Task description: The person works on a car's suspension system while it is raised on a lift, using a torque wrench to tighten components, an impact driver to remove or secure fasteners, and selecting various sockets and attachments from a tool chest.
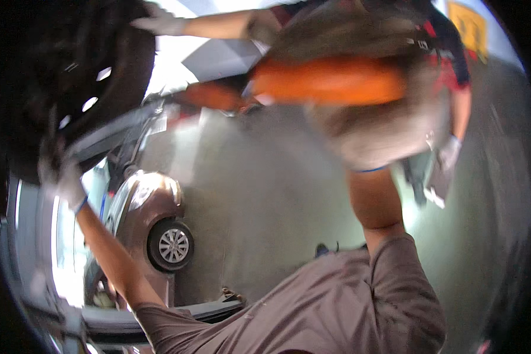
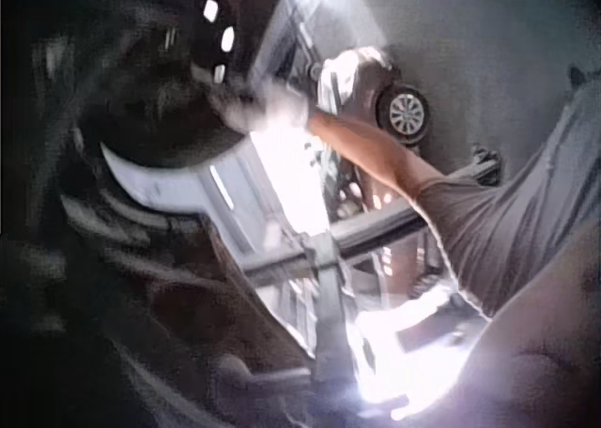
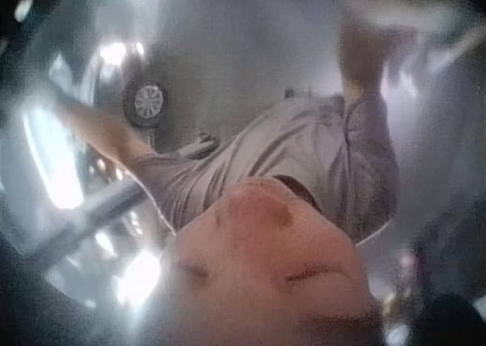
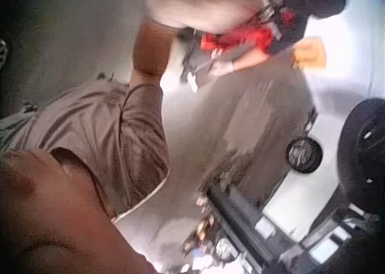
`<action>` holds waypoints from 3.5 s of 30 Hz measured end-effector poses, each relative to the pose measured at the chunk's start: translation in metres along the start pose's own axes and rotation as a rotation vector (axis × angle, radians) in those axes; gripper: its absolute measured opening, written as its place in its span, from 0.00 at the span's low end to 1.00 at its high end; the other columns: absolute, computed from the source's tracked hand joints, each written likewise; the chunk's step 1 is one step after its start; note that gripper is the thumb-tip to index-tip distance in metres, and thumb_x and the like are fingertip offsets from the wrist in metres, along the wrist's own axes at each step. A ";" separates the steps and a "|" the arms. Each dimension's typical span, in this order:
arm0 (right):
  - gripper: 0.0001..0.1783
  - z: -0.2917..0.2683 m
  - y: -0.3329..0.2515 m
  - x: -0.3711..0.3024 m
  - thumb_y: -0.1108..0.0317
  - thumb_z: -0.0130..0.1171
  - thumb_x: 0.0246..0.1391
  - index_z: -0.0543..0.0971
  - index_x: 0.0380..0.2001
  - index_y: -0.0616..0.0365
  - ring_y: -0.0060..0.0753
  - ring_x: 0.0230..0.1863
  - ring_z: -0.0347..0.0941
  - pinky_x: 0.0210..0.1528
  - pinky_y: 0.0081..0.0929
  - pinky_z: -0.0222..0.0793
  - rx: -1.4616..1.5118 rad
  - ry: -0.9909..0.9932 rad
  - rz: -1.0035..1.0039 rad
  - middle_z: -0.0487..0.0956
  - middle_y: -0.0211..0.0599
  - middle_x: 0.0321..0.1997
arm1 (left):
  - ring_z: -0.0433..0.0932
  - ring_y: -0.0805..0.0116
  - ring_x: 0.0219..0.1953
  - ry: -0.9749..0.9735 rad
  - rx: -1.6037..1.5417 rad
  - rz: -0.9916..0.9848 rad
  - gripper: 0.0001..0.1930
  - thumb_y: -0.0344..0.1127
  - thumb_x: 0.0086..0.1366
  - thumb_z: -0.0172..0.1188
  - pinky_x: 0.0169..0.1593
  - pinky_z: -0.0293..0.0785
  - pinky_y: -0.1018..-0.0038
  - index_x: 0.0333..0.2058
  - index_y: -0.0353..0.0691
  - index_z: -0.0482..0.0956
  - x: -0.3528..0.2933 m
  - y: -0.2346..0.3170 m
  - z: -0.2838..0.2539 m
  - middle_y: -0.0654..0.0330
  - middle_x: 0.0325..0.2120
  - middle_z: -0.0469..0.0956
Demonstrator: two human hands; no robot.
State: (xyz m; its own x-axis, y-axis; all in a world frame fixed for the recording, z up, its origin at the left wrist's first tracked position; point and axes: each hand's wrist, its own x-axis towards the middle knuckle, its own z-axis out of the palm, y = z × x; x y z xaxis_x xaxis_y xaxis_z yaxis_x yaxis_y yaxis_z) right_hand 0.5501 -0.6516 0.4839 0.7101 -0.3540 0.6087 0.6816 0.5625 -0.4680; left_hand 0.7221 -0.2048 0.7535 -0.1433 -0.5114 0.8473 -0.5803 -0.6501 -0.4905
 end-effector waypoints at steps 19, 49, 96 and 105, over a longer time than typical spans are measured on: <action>0.33 -0.132 0.206 -0.510 0.40 0.54 0.61 0.84 0.50 0.61 0.59 0.55 0.79 0.59 0.46 0.73 -1.215 0.594 1.406 0.83 0.58 0.51 | 0.87 0.53 0.41 -0.690 -0.954 0.346 0.08 0.20 0.58 0.63 0.41 0.85 0.63 0.35 0.39 0.84 -0.354 0.265 0.114 0.47 0.41 0.86; 0.24 0.094 0.327 -0.836 0.44 0.57 0.69 0.71 0.23 0.45 0.17 0.13 0.56 0.17 0.21 0.57 0.516 1.989 -0.481 0.63 0.18 0.15 | 0.78 0.55 0.33 -1.312 -2.513 1.717 0.04 0.26 0.52 0.64 0.37 0.77 0.64 0.27 0.44 0.81 -0.637 0.531 -0.083 0.60 0.39 0.80; 0.18 -0.214 0.407 -0.993 0.67 0.63 0.51 0.82 0.46 0.56 0.24 0.42 0.76 0.45 0.31 0.75 -0.437 1.762 0.297 0.82 0.26 0.42 | 0.83 0.50 0.44 -2.363 -1.637 -1.889 0.23 0.53 0.80 0.45 0.58 0.80 0.51 0.40 0.39 0.79 -0.868 0.788 0.097 0.52 0.38 0.82; 0.23 0.093 0.224 -0.684 0.53 0.67 0.61 0.82 0.53 0.57 0.33 0.41 0.84 0.42 0.32 0.81 -1.602 1.035 0.368 0.86 0.36 0.49 | 0.78 0.60 0.43 -1.781 -2.052 -2.043 0.20 0.54 0.77 0.51 0.51 0.80 0.63 0.44 0.41 0.79 -0.475 0.612 -0.023 0.59 0.41 0.80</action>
State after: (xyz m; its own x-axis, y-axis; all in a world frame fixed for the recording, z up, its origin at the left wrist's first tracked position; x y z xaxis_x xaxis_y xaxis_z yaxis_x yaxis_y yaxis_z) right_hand 0.2004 -0.2142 0.0221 0.2381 -0.9674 0.0864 -0.4229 -0.1833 -0.8874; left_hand 0.4163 -0.3464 0.0562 0.0509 -0.7020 -0.7104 0.8004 -0.3968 0.4494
